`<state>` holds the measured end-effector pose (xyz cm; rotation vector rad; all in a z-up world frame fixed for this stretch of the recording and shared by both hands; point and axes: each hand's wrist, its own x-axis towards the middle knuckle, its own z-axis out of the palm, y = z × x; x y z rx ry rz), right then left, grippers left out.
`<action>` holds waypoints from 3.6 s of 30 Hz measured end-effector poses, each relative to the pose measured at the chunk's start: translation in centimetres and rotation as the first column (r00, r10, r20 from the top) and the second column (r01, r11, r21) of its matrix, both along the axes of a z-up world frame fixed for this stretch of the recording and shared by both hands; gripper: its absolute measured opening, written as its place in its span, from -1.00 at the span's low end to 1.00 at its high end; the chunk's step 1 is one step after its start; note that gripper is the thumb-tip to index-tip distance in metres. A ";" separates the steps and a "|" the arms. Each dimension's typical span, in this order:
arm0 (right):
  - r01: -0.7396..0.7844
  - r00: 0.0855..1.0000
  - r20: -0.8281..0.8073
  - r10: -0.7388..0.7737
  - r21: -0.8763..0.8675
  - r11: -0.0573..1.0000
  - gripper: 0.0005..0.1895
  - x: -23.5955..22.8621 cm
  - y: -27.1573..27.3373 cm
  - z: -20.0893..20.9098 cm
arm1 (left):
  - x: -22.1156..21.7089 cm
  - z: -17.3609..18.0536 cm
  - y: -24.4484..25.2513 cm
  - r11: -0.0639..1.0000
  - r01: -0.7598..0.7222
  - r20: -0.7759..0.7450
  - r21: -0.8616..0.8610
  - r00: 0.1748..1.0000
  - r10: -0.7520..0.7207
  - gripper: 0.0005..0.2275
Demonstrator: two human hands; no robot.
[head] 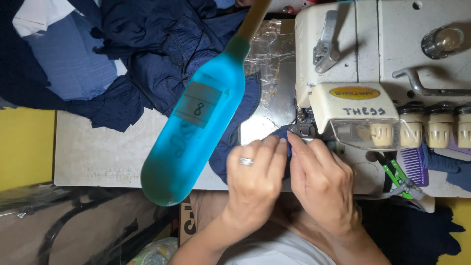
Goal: Folding and aligning small blue fabric strips to prepare them for sewing on an industrial machine.
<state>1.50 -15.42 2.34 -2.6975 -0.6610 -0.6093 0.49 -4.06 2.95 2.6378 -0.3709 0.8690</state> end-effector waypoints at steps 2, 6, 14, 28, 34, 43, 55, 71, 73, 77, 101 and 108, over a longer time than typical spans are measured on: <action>0.033 0.997 -0.074 -0.016 0.232 0.972 -0.83 -0.4 0.1 0.3 | -0.3 0.2 -0.5 0.998 0.054 0.031 0.029 0.998 -0.055 -0.88; 0.139 0.990 -0.053 -0.129 0.351 0.926 -0.80 -2.3 0.0 -1.7 | -1.4 -0.9 -1.3 0.990 -0.014 -0.026 0.137 0.999 0.017 -0.83; 0.216 0.968 -0.220 -0.124 0.464 0.859 -0.83 -2.4 -1.7 -5.5 | 0.3 -2.1 -0.6 0.969 0.242 -0.041 0.045 0.970 -0.240 -0.82; 0.215 0.823 -0.475 0.313 0.769 0.602 -0.81 -4.1 -2.8 -4.3 | 0.6 -3.1 2.4 0.812 0.581 -0.167 0.055 0.807 -0.566 -0.74; 0.216 0.853 -0.419 0.311 0.826 0.520 -0.84 -5.3 -2.2 -5.1 | -0.2 -4.9 1.7 0.860 0.501 0.060 0.101 0.859 -0.508 -0.81; 0.695 0.655 -0.366 0.661 0.636 -0.336 -0.58 -5.2 -0.3 -10.6 | -0.4 -3.2 2.9 0.682 0.573 -0.108 -0.455 0.725 -0.681 -0.71; 0.572 0.670 -0.656 0.348 0.755 0.320 -0.79 -8.3 -2.7 -6.5 | -1.4 -2.5 1.4 0.819 0.572 0.185 -0.039 0.810 -0.557 -0.89; 0.503 0.707 -0.595 0.382 0.803 0.320 -0.76 -8.4 -2.9 -5.4 | -2.8 -1.6 0.8 0.908 0.418 -0.005 -0.033 0.908 -0.419 -0.89; 0.522 0.691 -0.611 0.387 0.791 0.319 -0.79 -8.4 -2.8 -5.2 | -2.4 -1.3 0.9 0.895 0.436 -0.057 -0.090 0.895 -0.442 -0.92; 0.538 0.682 -0.627 0.377 0.779 0.324 -0.81 -9.2 -3.5 -7.3 | -1.9 -0.7 0.7 0.872 0.446 -0.165 -0.200 0.862 -0.479 -0.92; 0.468 0.810 -0.551 0.201 0.814 0.345 -0.73 -6.4 -2.4 -5.7 | -5.5 -4.0 3.1 0.897 -0.083 -0.252 -0.434 0.967 -0.032 -0.80; 0.471 0.810 -0.566 0.153 0.784 0.404 -0.72 -6.6 -2.3 -5.4 | -4.6 -4.0 3.4 0.946 -0.035 -0.383 -0.321 0.919 -0.096 -0.85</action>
